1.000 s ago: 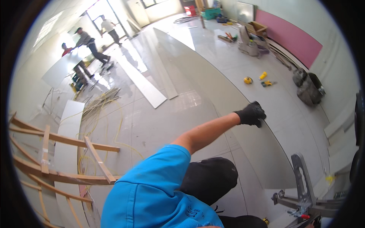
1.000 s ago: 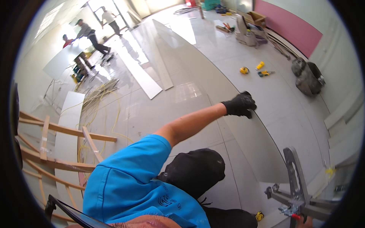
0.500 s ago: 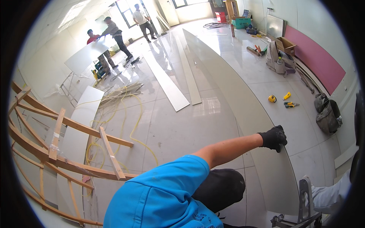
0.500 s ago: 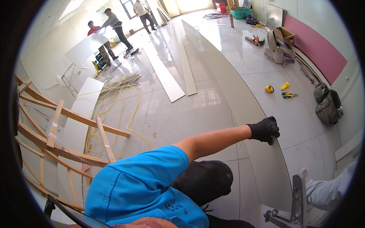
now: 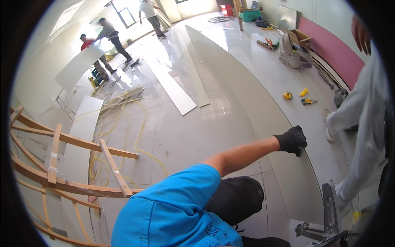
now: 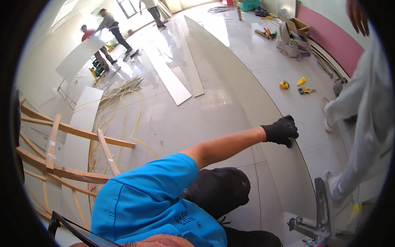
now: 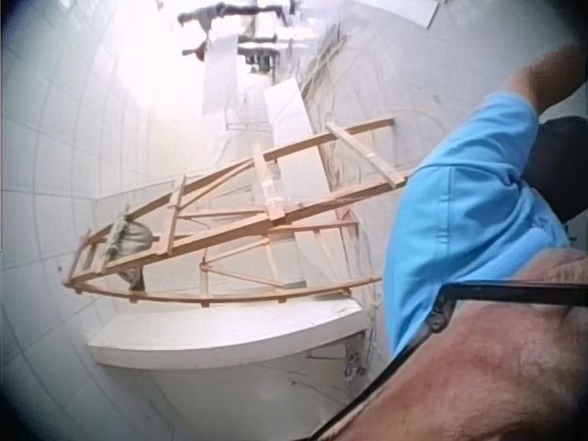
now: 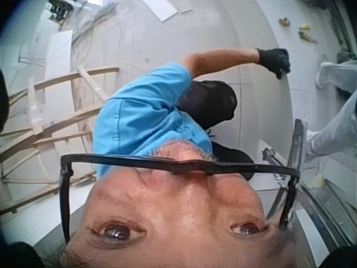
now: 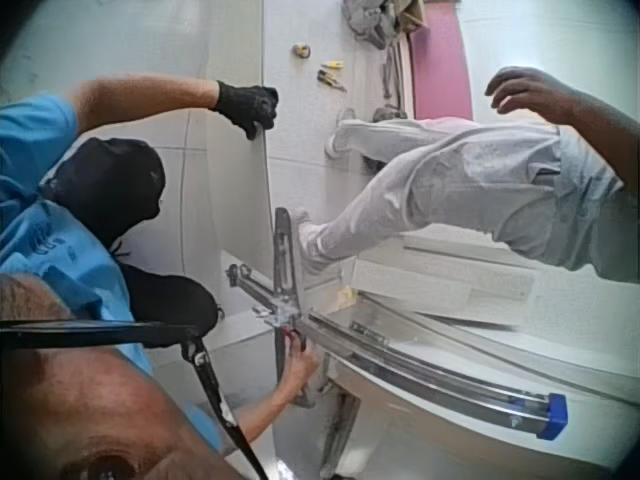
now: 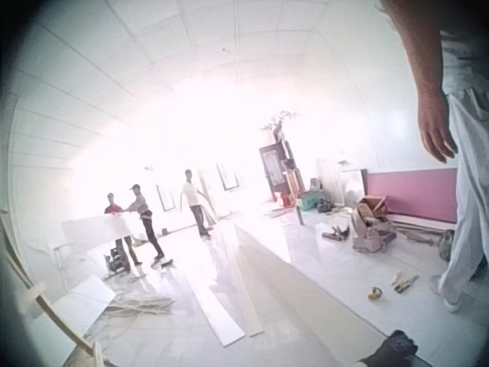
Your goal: The person measures and marks white panels on the floor using a tape measure and utility knife, then cuts them to size. They also use a manual tile cutter to score and snap a larger panel. The cut pieces are set aside on the floor.
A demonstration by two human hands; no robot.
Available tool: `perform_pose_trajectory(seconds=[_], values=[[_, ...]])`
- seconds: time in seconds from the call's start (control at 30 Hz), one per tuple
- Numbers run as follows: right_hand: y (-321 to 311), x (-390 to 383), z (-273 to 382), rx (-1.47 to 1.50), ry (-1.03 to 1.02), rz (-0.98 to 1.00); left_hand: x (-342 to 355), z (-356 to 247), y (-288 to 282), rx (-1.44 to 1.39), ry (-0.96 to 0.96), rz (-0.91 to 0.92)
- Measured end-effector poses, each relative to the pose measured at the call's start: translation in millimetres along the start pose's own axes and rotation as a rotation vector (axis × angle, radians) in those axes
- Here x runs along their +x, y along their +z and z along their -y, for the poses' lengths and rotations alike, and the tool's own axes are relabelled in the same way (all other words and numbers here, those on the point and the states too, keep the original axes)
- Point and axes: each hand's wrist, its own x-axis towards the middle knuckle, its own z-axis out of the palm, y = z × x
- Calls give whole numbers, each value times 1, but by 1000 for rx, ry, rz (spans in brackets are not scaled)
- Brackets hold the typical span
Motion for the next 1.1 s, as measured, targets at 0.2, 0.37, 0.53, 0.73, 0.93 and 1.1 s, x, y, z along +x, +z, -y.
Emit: perform_pose_trajectory(seconds=[0.2, 0.37, 0.53, 0.73, 0.93, 1.1], values=[[11, -2, -17, -33, 40, 87, -11, 2, -1, -4, -63, 50], [18, -14, -19, -97, -196, -8, -3, -17, 16, -16, -29, 107], [24, -22, -16, 91, 25, -5, 45, -96, 52, -205, 126, -7], [17, 2, 55, 313, 285, -28, 7, -67, 46, -332, 140, -107], [1, -19, 56, 395, 346, -38, 6, -85, 12, -244, 161, 9], [9, -20, 55, 384, 248, -31, -11, -75, 13, -249, 110, -38]])
